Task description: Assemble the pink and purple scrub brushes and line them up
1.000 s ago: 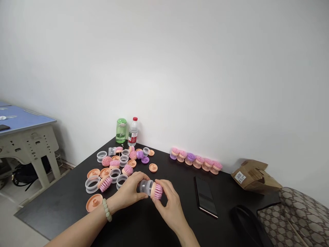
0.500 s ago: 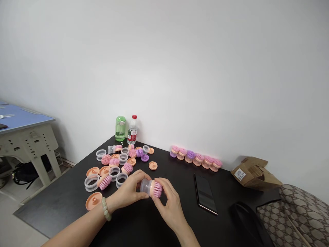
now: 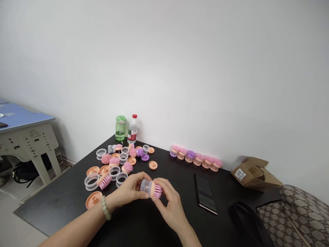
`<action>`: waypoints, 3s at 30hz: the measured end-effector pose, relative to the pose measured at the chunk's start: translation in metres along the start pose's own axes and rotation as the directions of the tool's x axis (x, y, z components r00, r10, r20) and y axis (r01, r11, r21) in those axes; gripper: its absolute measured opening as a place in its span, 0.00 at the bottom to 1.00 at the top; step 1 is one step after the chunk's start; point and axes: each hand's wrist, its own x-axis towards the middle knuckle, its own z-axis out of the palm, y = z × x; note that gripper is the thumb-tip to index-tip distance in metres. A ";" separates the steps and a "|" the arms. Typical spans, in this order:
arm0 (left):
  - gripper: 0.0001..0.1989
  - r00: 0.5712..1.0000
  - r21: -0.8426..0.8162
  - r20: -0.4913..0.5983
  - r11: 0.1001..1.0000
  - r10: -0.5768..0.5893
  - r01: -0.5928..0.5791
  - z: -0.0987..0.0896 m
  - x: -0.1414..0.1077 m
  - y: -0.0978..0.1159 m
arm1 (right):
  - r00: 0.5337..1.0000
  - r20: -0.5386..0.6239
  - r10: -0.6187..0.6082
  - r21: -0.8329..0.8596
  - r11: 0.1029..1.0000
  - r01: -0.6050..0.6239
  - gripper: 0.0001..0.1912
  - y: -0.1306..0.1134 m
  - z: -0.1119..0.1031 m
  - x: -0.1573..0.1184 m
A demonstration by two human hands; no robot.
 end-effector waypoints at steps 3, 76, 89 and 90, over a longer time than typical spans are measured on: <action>0.21 1.000 -0.031 0.011 0.999 -0.009 0.010 0.001 -0.001 0.002 | 0.999 -0.006 -0.041 -0.035 0.999 0.041 0.15 0.001 -0.002 0.000; 0.20 0.990 -0.259 0.081 0.957 -0.115 0.133 0.006 0.001 -0.007 | 0.952 -0.207 0.225 0.080 0.974 -0.213 0.18 -0.003 0.017 0.004; 0.23 0.977 -0.157 0.062 0.965 -0.203 0.211 0.005 0.002 -0.007 | 0.975 -0.199 0.094 -0.026 0.994 -0.102 0.24 -0.011 0.017 0.001; 0.22 0.979 -0.168 0.078 0.965 -0.188 0.199 0.005 0.002 -0.007 | 0.974 -0.200 0.104 -0.015 0.994 -0.109 0.24 -0.011 0.017 0.001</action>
